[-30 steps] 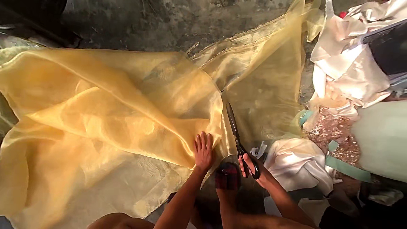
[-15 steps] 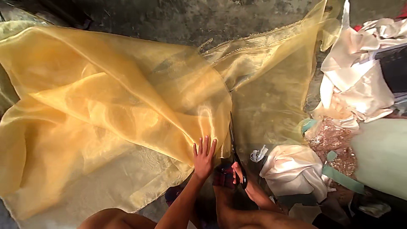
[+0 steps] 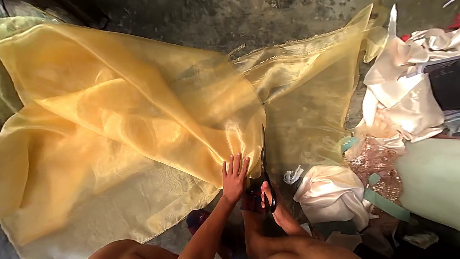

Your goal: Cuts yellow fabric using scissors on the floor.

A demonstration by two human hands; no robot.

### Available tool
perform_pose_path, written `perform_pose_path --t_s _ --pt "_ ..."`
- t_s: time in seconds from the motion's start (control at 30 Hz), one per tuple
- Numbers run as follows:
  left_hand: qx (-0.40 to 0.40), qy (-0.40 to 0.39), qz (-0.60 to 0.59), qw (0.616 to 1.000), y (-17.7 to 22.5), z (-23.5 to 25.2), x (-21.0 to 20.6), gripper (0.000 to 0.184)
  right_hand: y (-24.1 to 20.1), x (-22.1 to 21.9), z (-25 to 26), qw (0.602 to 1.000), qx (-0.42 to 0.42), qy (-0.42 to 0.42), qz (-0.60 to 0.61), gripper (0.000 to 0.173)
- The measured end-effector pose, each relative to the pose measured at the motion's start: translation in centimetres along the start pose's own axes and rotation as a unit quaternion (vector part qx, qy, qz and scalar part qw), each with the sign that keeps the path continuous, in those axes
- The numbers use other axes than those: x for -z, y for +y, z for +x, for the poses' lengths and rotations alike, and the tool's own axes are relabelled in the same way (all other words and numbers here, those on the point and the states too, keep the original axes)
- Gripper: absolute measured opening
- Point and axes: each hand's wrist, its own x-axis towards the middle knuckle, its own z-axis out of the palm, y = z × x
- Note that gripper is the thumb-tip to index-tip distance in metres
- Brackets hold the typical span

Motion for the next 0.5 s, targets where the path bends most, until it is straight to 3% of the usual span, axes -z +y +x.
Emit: perform_pose_path --t_s 0.37,0.5 --pt "-0.004 0.007 0.013 1.0 -0.6 -0.2 -0.1 0.059 -0.3 0.1 -0.4 0.997 0.021 0.058 -0.042 0.031" --pt "-0.012 0.008 0.011 1.0 -0.9 -0.4 0.1 0.058 -0.3 0.9 0.2 0.998 0.038 0.031 -0.038 0.033"
